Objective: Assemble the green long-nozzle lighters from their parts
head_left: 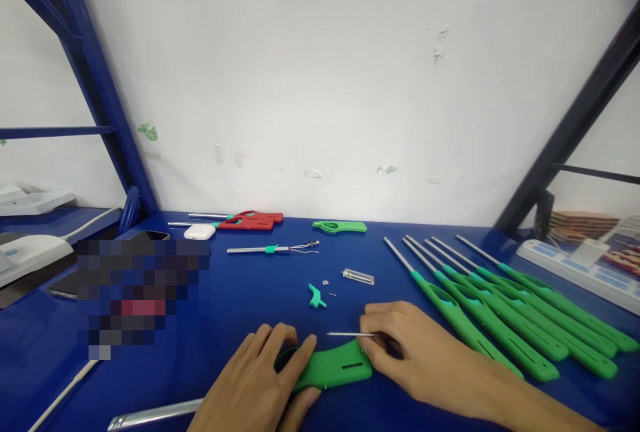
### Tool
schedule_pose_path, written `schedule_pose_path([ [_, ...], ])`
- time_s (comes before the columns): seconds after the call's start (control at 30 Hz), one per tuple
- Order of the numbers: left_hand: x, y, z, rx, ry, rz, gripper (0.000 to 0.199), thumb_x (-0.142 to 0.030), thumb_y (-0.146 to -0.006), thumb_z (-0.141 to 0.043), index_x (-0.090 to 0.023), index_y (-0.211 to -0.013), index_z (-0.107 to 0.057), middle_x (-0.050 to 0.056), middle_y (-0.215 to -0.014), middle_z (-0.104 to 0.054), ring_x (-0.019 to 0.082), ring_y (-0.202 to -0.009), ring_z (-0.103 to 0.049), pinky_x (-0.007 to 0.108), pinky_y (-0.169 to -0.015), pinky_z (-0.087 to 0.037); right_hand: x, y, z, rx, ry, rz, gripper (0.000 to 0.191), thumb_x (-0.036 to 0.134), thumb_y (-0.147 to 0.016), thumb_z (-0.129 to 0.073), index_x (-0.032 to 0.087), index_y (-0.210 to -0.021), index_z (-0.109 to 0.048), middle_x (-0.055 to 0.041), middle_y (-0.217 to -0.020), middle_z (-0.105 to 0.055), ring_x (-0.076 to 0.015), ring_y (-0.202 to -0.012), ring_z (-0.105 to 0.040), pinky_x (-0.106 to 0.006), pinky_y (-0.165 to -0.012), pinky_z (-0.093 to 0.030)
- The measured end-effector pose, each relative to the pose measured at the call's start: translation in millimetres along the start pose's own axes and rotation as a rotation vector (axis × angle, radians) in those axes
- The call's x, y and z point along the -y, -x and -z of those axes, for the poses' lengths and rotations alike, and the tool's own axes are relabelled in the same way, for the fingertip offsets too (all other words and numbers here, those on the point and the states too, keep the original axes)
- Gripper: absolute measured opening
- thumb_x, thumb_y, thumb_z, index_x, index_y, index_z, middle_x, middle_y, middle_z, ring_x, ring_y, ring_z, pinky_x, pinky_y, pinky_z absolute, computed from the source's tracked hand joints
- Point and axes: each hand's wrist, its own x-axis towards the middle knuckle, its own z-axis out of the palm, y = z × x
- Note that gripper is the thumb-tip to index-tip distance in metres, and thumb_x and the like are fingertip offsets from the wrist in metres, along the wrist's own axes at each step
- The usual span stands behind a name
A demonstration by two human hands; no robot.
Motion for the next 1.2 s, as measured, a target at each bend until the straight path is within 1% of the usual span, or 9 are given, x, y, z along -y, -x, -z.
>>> schedule_pose_path([
  [0.17, -2, -2, 1.6, 0.009, 0.015, 0.0, 0.041, -0.039, -0.111, -0.059, -0.029, -0.152, -0.06, 0.007, -0.125, -0.073, 0.029, -0.106, -0.075, 0.045, -0.09, -0.068, -3, 3, -3, -0.006, 0.013, -0.002, 0.039, 0.033, -0.11, -0.051, 0.023, -0.074, -0.044, 0.0012, -0.081, -0.061, -0.0182, -0.078, -0.058, -0.033, -0.073, -0.035],
  [0.3, -2, -3, 1.5, 0.023, 0.033, 0.001, 0.043, -0.038, -0.111, -0.059, -0.029, -0.153, -0.059, 0.006, -0.124, -0.073, 0.028, -0.104, -0.076, 0.044, -0.088, -0.069, -6, 7, -2, -0.006, -0.046, -0.037, 0.042, 0.044, -0.113, -0.051, 0.024, -0.076, -0.05, 0.0009, -0.083, -0.063, -0.0191, -0.079, -0.06, -0.033, -0.075, -0.039],
  [0.4, 0, -1, 1.8, 0.031, 0.036, 0.001, 0.043, -0.04, -0.112, -0.058, -0.029, -0.154, -0.059, 0.006, -0.125, -0.073, 0.028, -0.104, -0.076, 0.044, -0.089, -0.069, -9, 13, 2, -0.058, -0.135, -0.076, 0.036, 0.053, -0.114, -0.046, 0.027, -0.099, -0.065, -0.0008, -0.095, -0.069, -0.0222, -0.092, -0.064, -0.034, -0.084, -0.045],
  [0.5, 0, 0, 1.9, 0.03, 0.019, 0.008, 0.043, -0.041, -0.112, -0.057, -0.03, -0.154, -0.059, 0.006, -0.126, -0.073, 0.029, -0.106, -0.076, 0.046, -0.091, -0.069, -17, 17, 10, -0.138, -0.243, -0.102, 0.028, 0.051, -0.116, -0.043, 0.031, -0.121, -0.061, 0.0005, -0.096, -0.068, -0.021, -0.088, -0.063, -0.032, -0.079, -0.048],
  [0.6, 0, 1, 1.8, 0.019, 0.015, 0.006, 0.043, -0.04, -0.112, -0.056, -0.03, -0.154, -0.059, 0.006, -0.126, -0.073, 0.029, -0.106, -0.075, 0.045, -0.091, -0.068, -24, 19, 19, -0.204, -0.381, -0.124, 0.022, 0.05, -0.107, -0.063, 0.029, -0.107, -0.063, 0.0023, -0.087, -0.07, -0.0195, -0.082, -0.066, -0.03, -0.073, -0.049],
  [0.7, -1, 1, 2.2, 0.005, 0.009, 0.004, 0.042, -0.038, -0.112, -0.057, -0.03, -0.153, -0.06, 0.006, -0.127, -0.073, 0.029, -0.108, -0.075, 0.044, -0.092, -0.067, -26, 20, 30, -0.251, -0.434, -0.166, 0.025, 0.051, -0.092, -0.083, 0.027, -0.093, -0.075, 0.0005, -0.086, -0.079, -0.0214, -0.084, -0.073, -0.029, -0.074, -0.053],
  [0.8, -1, 0, 3.4, 0.0, 0.019, 0.016, 0.042, -0.038, -0.111, -0.059, -0.031, -0.152, -0.061, 0.005, -0.127, -0.073, 0.028, -0.107, -0.075, 0.042, -0.093, -0.067, -23, 25, 40, -0.262, -0.348, -0.168, 0.029, 0.056, -0.091, -0.083, 0.029, -0.082, -0.084, -0.0015, -0.084, -0.082, -0.0217, -0.073, -0.074, -0.03, -0.064, -0.054],
  [0.93, 0, -2, 5.5, 0.027, 0.046, 0.021, 0.042, -0.039, -0.11, -0.061, -0.032, -0.152, -0.061, 0.004, -0.125, -0.073, 0.027, -0.105, -0.075, 0.042, -0.093, -0.067, -12, 30, 49, -0.24, -0.21, -0.072, 0.031, 0.06, -0.096, -0.077, 0.033, -0.084, -0.087, -0.0011, -0.087, -0.085, -0.0253, -0.08, -0.078, -0.033, -0.071, -0.057],
  [1.2, -1, -3, 3.9, 0.01, 0.027, 0.011, 0.041, -0.038, -0.112, -0.057, -0.031, -0.152, -0.061, 0.005, -0.127, -0.073, 0.028, -0.108, -0.076, 0.043, -0.092, -0.068, -8, 32, 50, -0.176, -0.066, -0.06, 0.028, 0.053, -0.101, -0.075, 0.034, -0.084, -0.086, 0.0004, -0.086, -0.084, -0.0235, -0.076, -0.077, -0.033, -0.07, -0.058],
])
